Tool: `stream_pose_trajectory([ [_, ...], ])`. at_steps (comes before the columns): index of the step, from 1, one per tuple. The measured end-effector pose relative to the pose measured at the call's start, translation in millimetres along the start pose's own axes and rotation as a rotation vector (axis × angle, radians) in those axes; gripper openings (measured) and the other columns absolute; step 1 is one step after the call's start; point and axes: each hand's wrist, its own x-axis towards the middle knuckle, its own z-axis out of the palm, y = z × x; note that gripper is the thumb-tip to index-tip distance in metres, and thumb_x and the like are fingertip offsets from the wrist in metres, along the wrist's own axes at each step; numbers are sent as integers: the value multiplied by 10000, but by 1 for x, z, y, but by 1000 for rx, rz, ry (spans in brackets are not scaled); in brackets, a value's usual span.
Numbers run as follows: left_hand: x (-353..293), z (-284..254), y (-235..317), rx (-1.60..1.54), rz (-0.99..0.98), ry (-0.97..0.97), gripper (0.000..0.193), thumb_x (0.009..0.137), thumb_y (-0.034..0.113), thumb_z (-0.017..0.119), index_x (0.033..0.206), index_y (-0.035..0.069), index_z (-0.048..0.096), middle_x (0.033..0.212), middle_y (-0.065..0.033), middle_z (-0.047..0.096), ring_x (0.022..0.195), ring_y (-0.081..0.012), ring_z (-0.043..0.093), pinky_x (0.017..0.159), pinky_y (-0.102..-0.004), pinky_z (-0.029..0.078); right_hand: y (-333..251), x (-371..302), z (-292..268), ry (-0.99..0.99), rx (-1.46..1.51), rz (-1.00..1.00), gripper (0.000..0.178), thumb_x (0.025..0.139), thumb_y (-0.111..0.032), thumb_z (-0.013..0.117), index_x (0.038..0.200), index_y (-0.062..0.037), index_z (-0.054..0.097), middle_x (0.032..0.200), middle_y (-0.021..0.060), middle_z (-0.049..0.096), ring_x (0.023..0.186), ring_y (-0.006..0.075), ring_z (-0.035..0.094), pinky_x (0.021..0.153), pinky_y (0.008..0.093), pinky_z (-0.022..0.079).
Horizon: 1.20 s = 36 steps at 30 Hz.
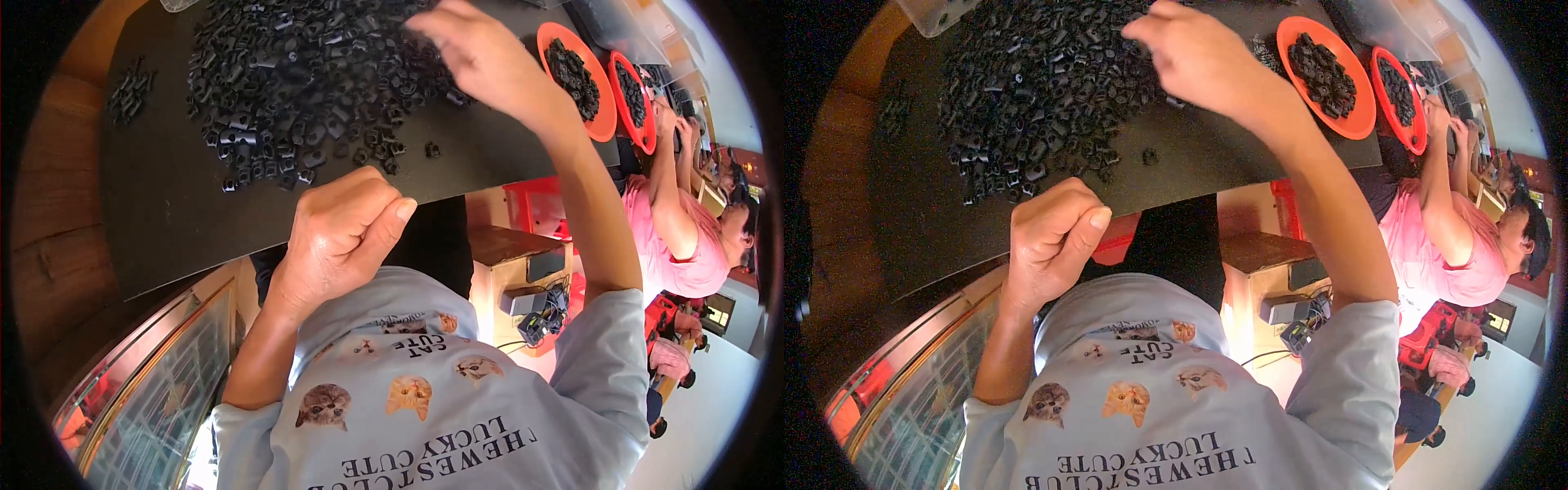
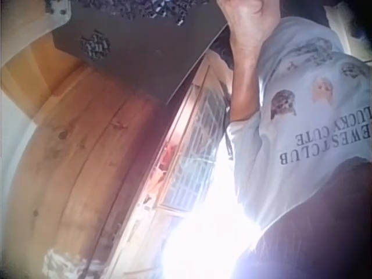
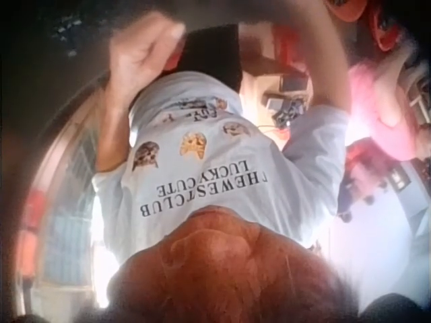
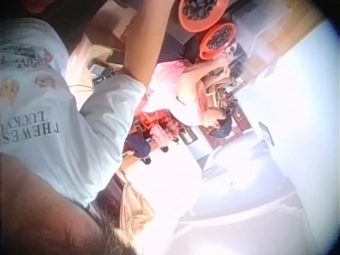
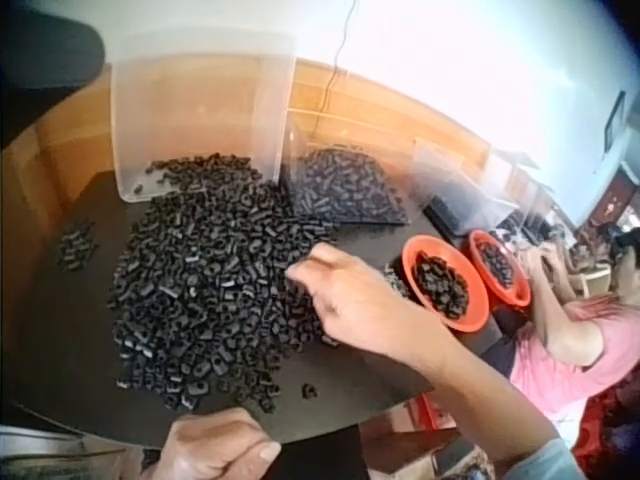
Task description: The person picks up plastic toggle components and springs from piles on the table and assembles them together by hand.
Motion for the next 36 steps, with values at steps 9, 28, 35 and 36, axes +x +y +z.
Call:
stream_pose_trajectory([
  [9, -2, 2, 0, -6, 5, 8, 220, 877, 19, 644, 691, -8, 529, 592, -92, 456, 522, -241, 446, 471, -350, 361, 51, -1, 9, 24, -152, 118, 155, 801, -5, 532, 922, 39, 621, 868, 221, 599, 870, 369, 573, 792, 411, 478],
  [28, 0, 0, 1, 5, -6, -7, 223, 873, 25, 648, 688, 1, 525, 585, -96, 429, 513, -248, 424, 468, -358, 355, -28, -30, 17, -31, -198, -45, 268, 755, -47, 612, 1019, -86, 643, 911, 79, 542, 916, 283, 583, 784, 399, 463],
  [35, -1, 2, 0, -5, 3, 5, 229, 872, 23, 648, 681, 2, 525, 581, -93, 426, 511, -247, 423, 468, -362, 349, -16, -16, -4, 63, -174, 32, 312, 754, -11, 593, 1064, -27, 627, 958, 136, 553, 932, 326, 573, 797, 420, 469],
  [36, -1, 2, 0, -3, 3, 5, 229, 872, 23, 648, 681, 2, 525, 581, -93, 426, 511, -247, 423, 468, -362, 349, -18, -12, -8, 14, -142, 95, 295, 762, 6, 581, 1056, 22, 606, 973, 177, 540, 923, 356, 564, 815, 421, 468],
])
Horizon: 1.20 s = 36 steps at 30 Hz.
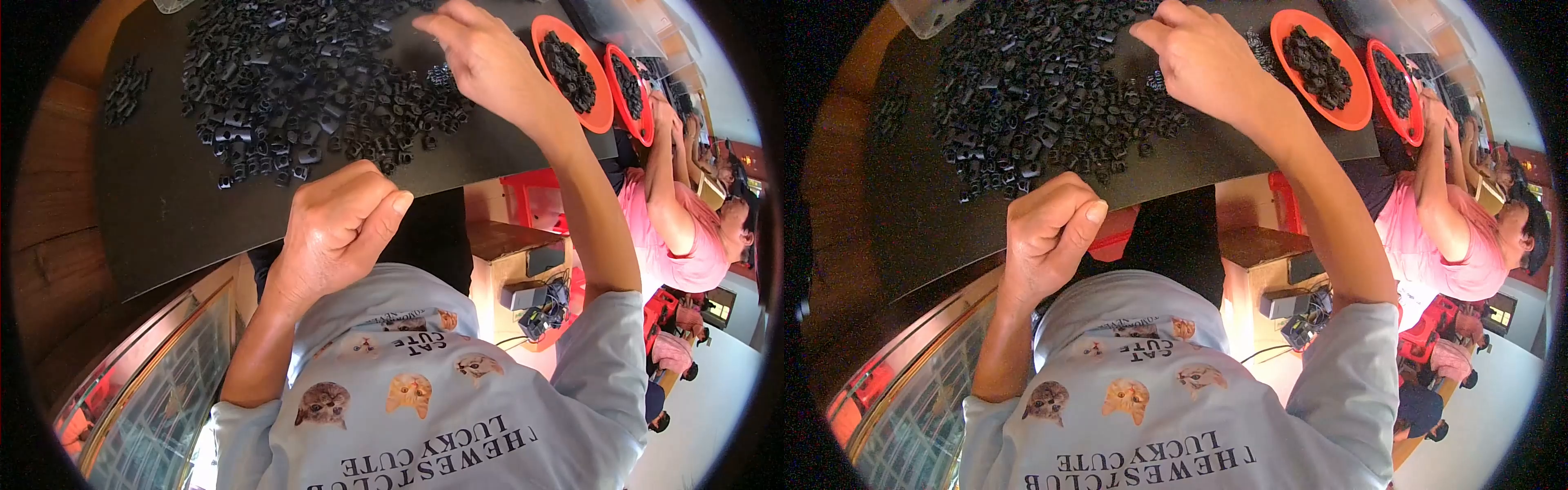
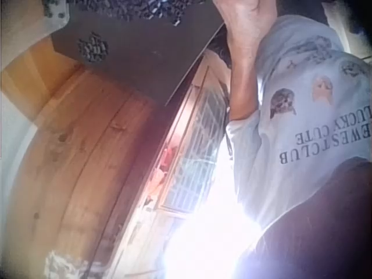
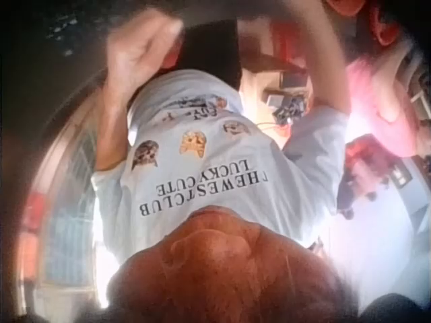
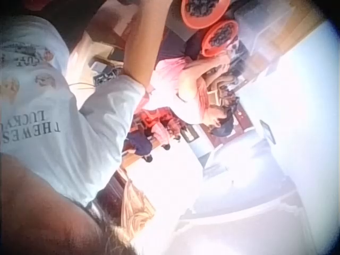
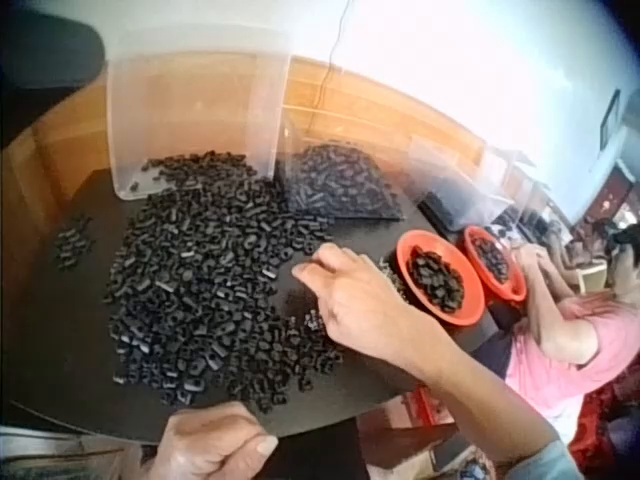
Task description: The person picks up plastic toggle components and springs from piles on the table and assembles them together by hand.
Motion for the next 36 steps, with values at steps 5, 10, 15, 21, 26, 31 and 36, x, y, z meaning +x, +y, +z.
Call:
stream_pose_trajectory([
  [5, 0, 0, 0, 3, -4, -8, 230, 870, 17, 648, 677, 0, 523, 581, -92, 425, 516, -244, 427, 471, -360, 348, 14, 7, 22, -45, -65, -37, 365, 742, 28, 587, 1107, 34, 602, 967, 170, 532, 913, 340, 565, 811, 410, 467],
  [10, -1, 0, -1, -4, -11, -6, 223, 867, 13, 646, 681, -1, 523, 583, -93, 427, 516, -242, 429, 470, -358, 349, 14, -15, 31, 44, -70, -105, 358, 727, -1, 612, 1079, -58, 653, 991, 92, 578, 962, 302, 577, 795, 423, 469],
  [15, 1, 0, 0, -15, -2, -15, 208, 864, 5, 643, 690, 1, 529, 586, -93, 430, 516, -241, 433, 469, -356, 349, 14, -26, 23, 161, -7, -60, 394, 757, 87, 567, 1121, -51, 629, 1124, 107, 581, 978, 336, 569, 837, 396, 468],
  [21, 2, 0, -1, -4, 13, -12, 204, 868, 6, 645, 697, -1, 532, 590, -92, 441, 517, -242, 434, 466, -354, 348, -1, -30, 31, 92, -89, -102, 293, 742, -10, 596, 1026, -54, 656, 971, 101, 578, 906, 302, 569, 816, 399, 475],
  [26, 2, 0, -1, 9, 4, -14, 217, 874, 17, 645, 693, -2, 527, 589, -95, 433, 516, -244, 428, 466, -357, 344, -9, -29, 28, 121, -11, -108, 298, 739, 1, 594, 1025, -58, 657, 981, 96, 572, 917, 300, 571, 813, 399, 468],
  [31, 1, 0, -1, 29, 10, -21, 225, 877, 28, 645, 690, -2, 524, 590, -97, 429, 516, -248, 422, 467, -362, 342, -9, -44, 16, 137, 28, -111, 316, 737, 13, 586, 1036, -62, 653, 1001, 91, 572, 932, 297, 574, 821, 406, 463],
  [36, 0, 0, -1, 32, 15, -26, 232, 878, 32, 646, 686, -3, 520, 593, -98, 432, 517, -249, 425, 469, -362, 345, -6, -56, 18, 63, 7, -73, 343, 718, 22, 597, 1052, -40, 649, 1024, 100, 579, 944, 314, 572, 835, 406, 470],
])
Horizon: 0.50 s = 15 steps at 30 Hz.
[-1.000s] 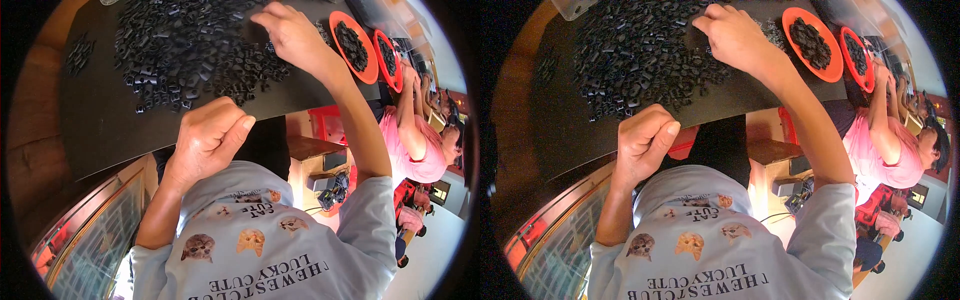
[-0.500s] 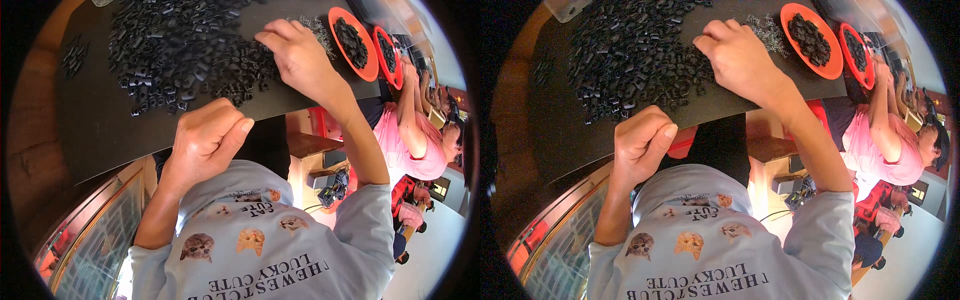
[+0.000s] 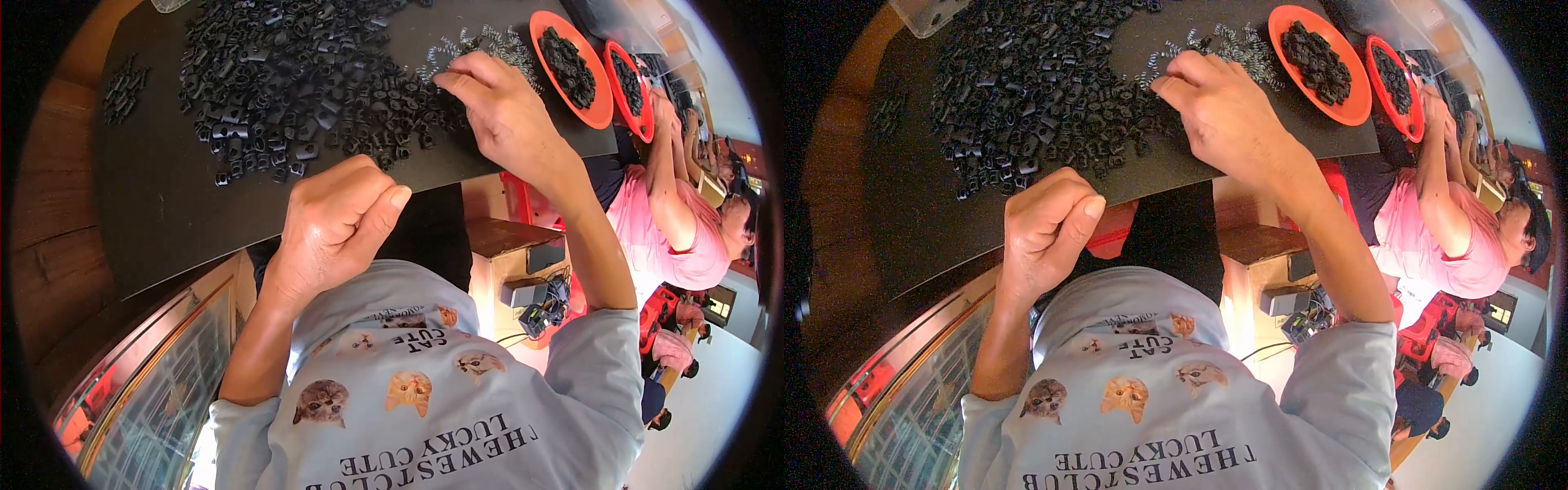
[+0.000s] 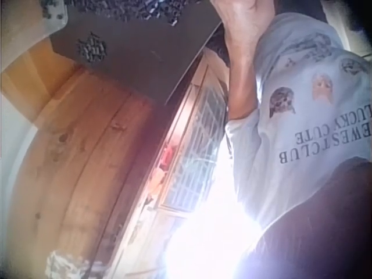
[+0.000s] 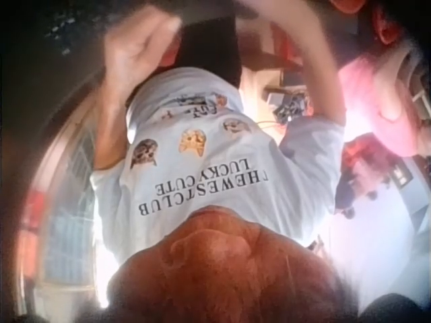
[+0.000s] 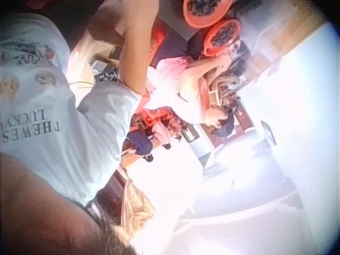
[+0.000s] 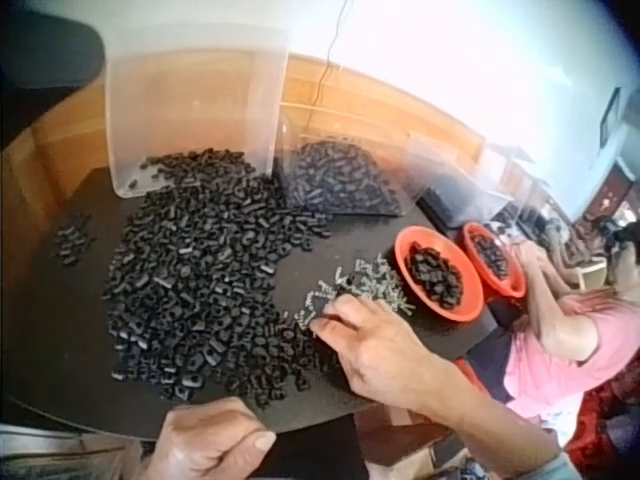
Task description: The person picks up plastic toggle components and springs from piles on the table and assembles them together by hand.
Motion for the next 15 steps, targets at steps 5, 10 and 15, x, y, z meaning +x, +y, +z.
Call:
stream_pose_trajectory([
  [5, -1, 1, -2, -15, -11, 13, 217, 873, 24, 648, 696, -6, 524, 591, -93, 446, 518, -247, 433, 471, -356, 355, 12, 5, 5, 15, -14, 26, 370, 718, 35, 579, 1075, -34, 646, 1027, 102, 582, 947, 322, 574, 840, 410, 476],
  [10, 0, 1, 0, -13, -17, 14, 209, 872, 23, 649, 702, -6, 530, 594, -94, 459, 519, -245, 442, 472, -353, 358, 31, 12, 11, 13, -49, 25, 386, 721, 35, 571, 1093, -39, 646, 1038, 107, 587, 953, 332, 578, 841, 417, 482],
  [15, 1, 1, 3, 0, -39, 10, 211, 872, 25, 648, 701, -6, 530, 598, -96, 467, 522, -243, 450, 473, -350, 364, 42, 28, 17, 11, -75, 6, 352, 735, 15, 572, 1070, -50, 661, 1036, 119, 596, 958, 342, 586, 838, 424, 488],
])
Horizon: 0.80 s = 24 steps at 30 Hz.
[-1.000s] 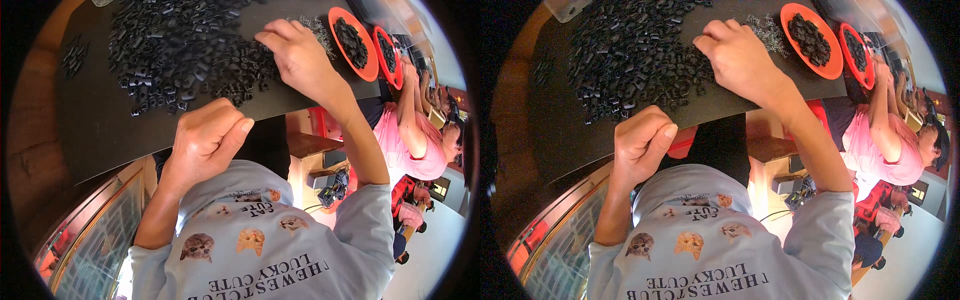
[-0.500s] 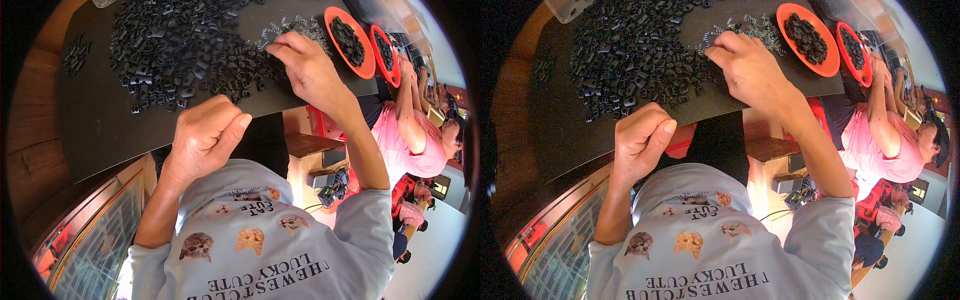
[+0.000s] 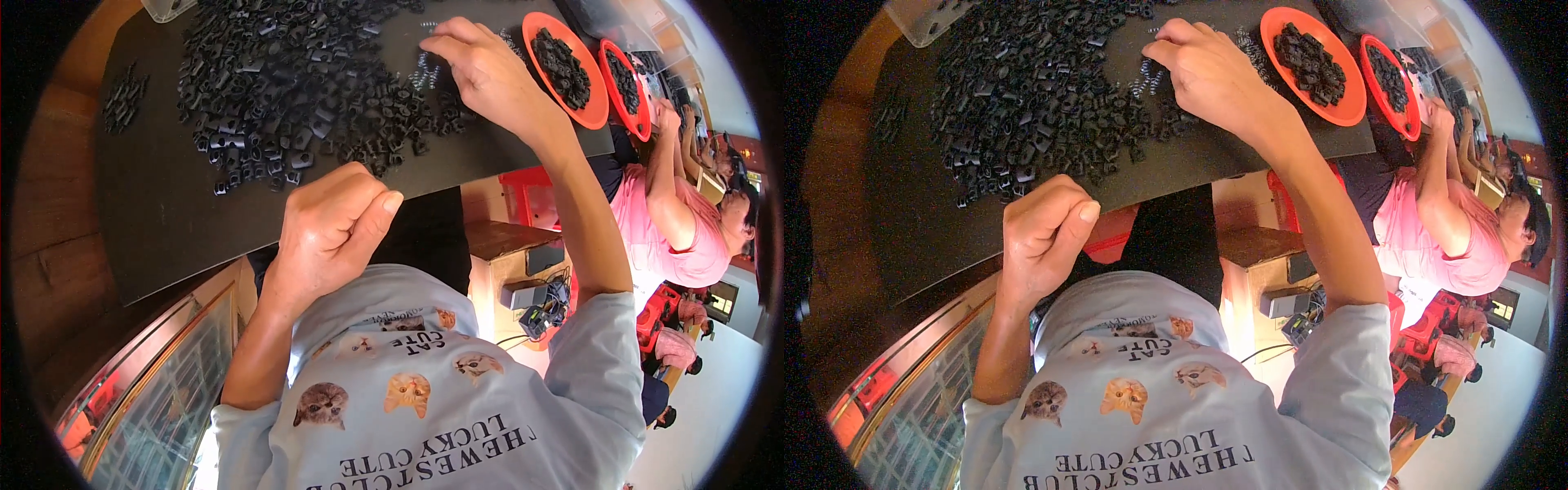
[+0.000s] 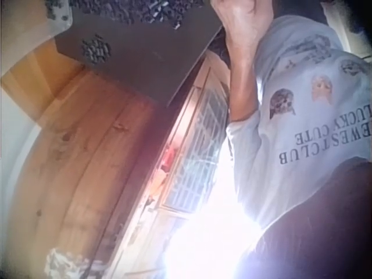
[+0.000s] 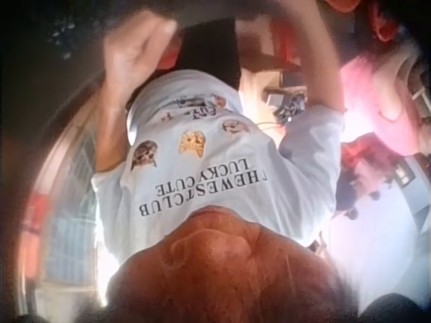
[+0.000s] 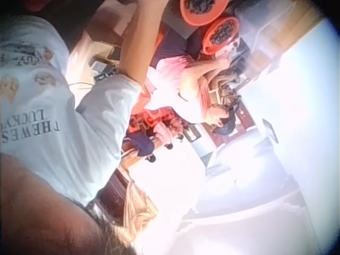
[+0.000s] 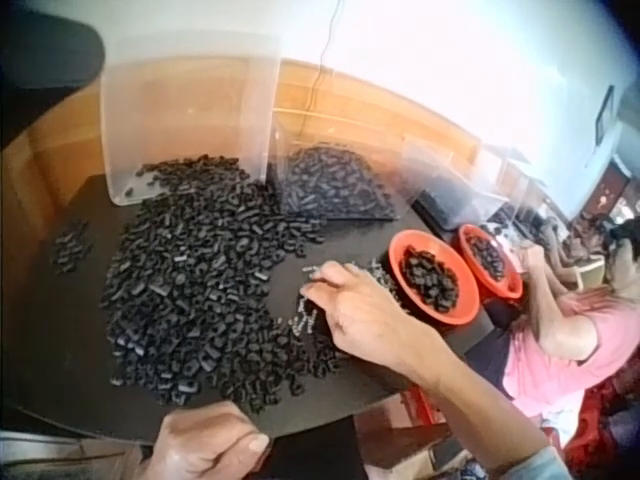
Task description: The person picks up plastic toggle components and springs from piles on the table and assembles them together by hand.
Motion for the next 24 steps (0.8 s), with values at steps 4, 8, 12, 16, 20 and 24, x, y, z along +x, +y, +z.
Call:
stream_pose_trajectory([
  [4, 0, -1, 0, -21, -10, 8, 211, 868, 17, 649, 693, -3, 533, 599, -91, 472, 525, -238, 453, 472, -348, 366, -2, -1, -12, 65, 63, -11, 341, 715, 46, 572, 1035, -29, 663, 998, 128, 595, 934, 344, 596, 812, 418, 498],
  [8, 1, -1, -1, -18, 12, 1, 202, 862, 6, 651, 692, 0, 542, 597, -87, 475, 521, -230, 451, 468, -342, 365, -24, -15, -36, -61, 323, -15, 320, 678, 73, 583, 979, -3, 659, 914, 146, 578, 891, 349, 591, 784, 418, 497],
  [12, 2, -1, -1, -21, 15, -6, 190, 860, 1, 652, 701, -3, 549, 600, -87, 483, 517, -226, 453, 468, -337, 367, -33, -12, -22, -37, 326, -21, 339, 668, 67, 582, 993, 1, 653, 917, 151, 574, 885, 358, 586, 793, 423, 495],
  [16, 2, -1, -1, -32, 20, 1, 184, 859, -4, 652, 704, -5, 552, 609, -88, 503, 520, -224, 465, 471, -329, 375, -15, 3, -14, 1, 233, -51, 344, 682, 41, 580, 1017, -6, 647, 941, 158, 575, 903, 361, 585, 803, 429, 493],
  [20, 2, 0, 1, -32, 3, 6, 182, 861, -3, 651, 707, -4, 554, 617, -88, 512, 528, -224, 477, 476, -327, 386, 18, 19, -10, -18, 180, 11, 261, 748, 7, 567, 1004, 21, 617, 923, 167, 558, 905, 345, 581, 803, 414, 486],
  [24, 0, 0, 1, -39, -2, 24, 182, 866, 7, 650, 710, -1, 556, 621, -87, 515, 532, -228, 481, 479, -329, 391, 21, 35, -20, -131, 306, 234, 278, 771, 50, 561, 1045, 39, 605, 939, 180, 537, 899, 333, 554, 802, 384, 472],
])
